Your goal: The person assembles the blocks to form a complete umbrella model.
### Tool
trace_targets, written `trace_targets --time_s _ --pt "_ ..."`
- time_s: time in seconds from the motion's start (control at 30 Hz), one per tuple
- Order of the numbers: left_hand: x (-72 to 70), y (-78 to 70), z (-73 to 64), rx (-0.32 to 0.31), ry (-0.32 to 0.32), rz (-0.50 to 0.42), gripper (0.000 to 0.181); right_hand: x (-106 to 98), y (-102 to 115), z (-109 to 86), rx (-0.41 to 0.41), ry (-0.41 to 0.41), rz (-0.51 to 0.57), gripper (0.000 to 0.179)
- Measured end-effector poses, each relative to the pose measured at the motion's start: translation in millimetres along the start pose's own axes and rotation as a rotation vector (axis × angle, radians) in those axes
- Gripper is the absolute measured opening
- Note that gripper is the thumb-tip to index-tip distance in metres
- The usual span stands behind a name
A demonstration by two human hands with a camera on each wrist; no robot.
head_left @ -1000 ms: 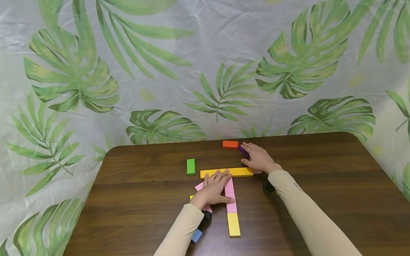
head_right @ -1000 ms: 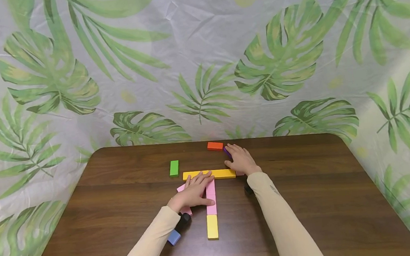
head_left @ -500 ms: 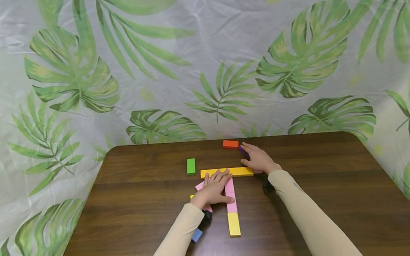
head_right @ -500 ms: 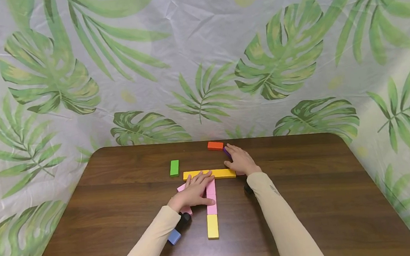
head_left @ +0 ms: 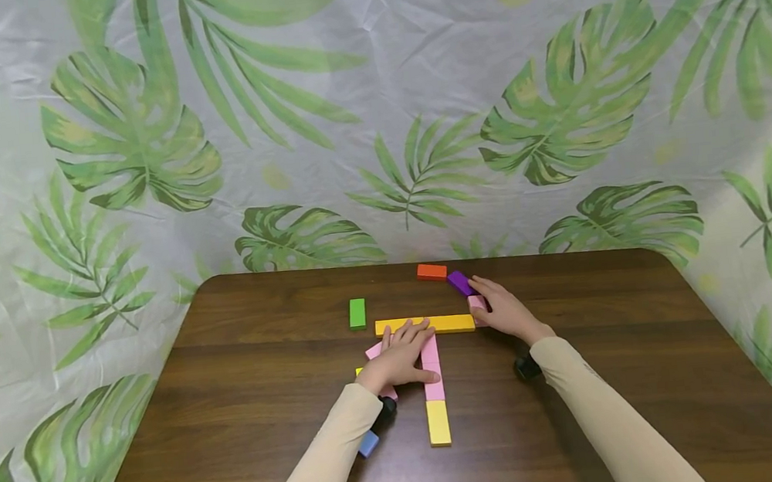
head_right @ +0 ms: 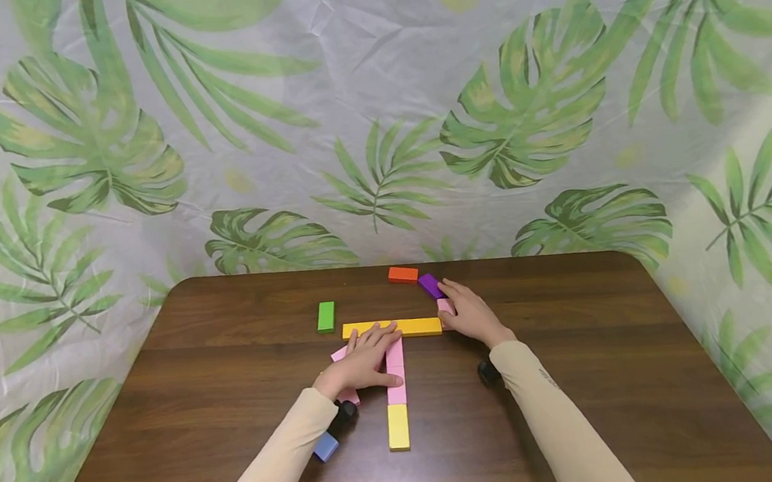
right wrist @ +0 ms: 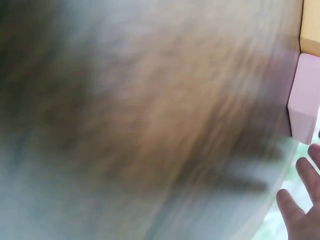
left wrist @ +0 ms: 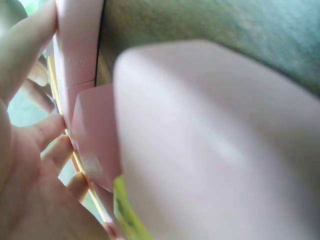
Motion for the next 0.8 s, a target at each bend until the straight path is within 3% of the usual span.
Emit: trace_targets --time_s 0.8 --pt "0.7 -1.0 -0.1 0.000 0.003 0.007 0.082 -1.2 -3.6 -6.1 0.003 0.001 0.019 0.061"
Point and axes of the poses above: each hand's wrist, its own z-axis towards the middle knuckle, its own x-axis out of the palm, y = z × x, the point moved 4 cm from there along z, towards the middle knuckle, and after that the axes turned 5 degrees about x, right-handed, at the moved point
